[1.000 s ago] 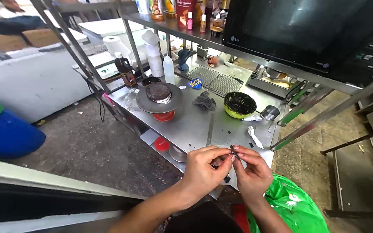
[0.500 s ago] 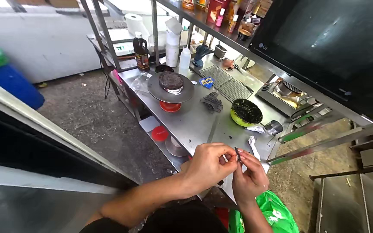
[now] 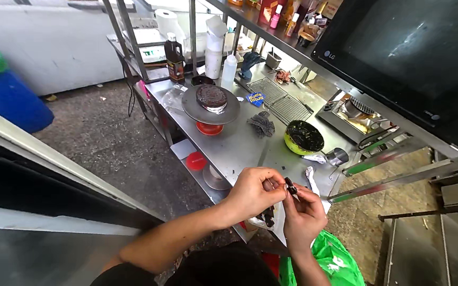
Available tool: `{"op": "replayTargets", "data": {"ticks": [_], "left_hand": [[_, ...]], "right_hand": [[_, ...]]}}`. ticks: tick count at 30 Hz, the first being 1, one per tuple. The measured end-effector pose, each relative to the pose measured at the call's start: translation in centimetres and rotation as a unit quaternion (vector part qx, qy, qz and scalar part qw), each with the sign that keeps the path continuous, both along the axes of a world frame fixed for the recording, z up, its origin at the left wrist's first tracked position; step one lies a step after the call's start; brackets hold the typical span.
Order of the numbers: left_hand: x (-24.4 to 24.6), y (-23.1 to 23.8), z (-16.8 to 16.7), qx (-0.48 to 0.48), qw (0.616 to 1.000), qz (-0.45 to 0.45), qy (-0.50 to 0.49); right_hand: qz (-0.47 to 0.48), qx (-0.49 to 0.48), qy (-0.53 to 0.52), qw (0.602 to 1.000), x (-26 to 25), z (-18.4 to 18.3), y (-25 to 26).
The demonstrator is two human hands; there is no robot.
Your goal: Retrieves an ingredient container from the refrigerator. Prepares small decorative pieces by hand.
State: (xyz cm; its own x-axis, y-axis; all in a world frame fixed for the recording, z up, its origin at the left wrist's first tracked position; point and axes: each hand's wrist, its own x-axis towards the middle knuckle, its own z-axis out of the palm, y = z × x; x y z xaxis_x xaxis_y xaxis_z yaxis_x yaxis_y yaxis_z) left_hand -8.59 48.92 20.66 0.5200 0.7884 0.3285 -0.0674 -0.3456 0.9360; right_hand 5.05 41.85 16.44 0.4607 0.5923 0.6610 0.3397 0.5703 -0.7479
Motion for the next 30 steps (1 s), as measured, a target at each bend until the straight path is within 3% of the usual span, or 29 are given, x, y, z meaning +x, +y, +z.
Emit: {"op": "replayTargets", "data": {"ticks": [6,12,15,18,21,26,30], "left_hand": [[-1.0,1.0,0.7,0.054,0.997,0.035,0.035],[-2.0,3.6,0.2,0.140,0.984,0.082,0.075],[-2.4,4.2,-0.1,0.214,0.948,0.134,0.192],[-2.8,4.5,0.2,0.195,0.922,0.123,0.310],[-3.3,4.8,0.2,0.240,0.911,0.136,0.305],[-5.2,4.3,2.0,0.237,0.904,0.136,0.330],[-6.3,2.7,3.4,0.237,0.927,0.106,0.272]], "right_hand": [[0.047,-0.105,0.118,0.986,0.2,0.5,-0.1],[0.047,-0.155,0.114,0.980,0.1,1.1,-0.4],[0.055,-0.149,0.094,0.983,-0.4,1.7,-0.9],[0.074,-0.139,0.081,0.984,-0.6,2.4,-1.4],[0.081,-0.146,0.072,0.983,-0.9,3.2,-1.8],[0.096,-0.148,0.062,0.982,-0.9,4.0,-2.1],[0.102,-0.138,0.033,0.985,-1.0,4.1,-2.0]]}}
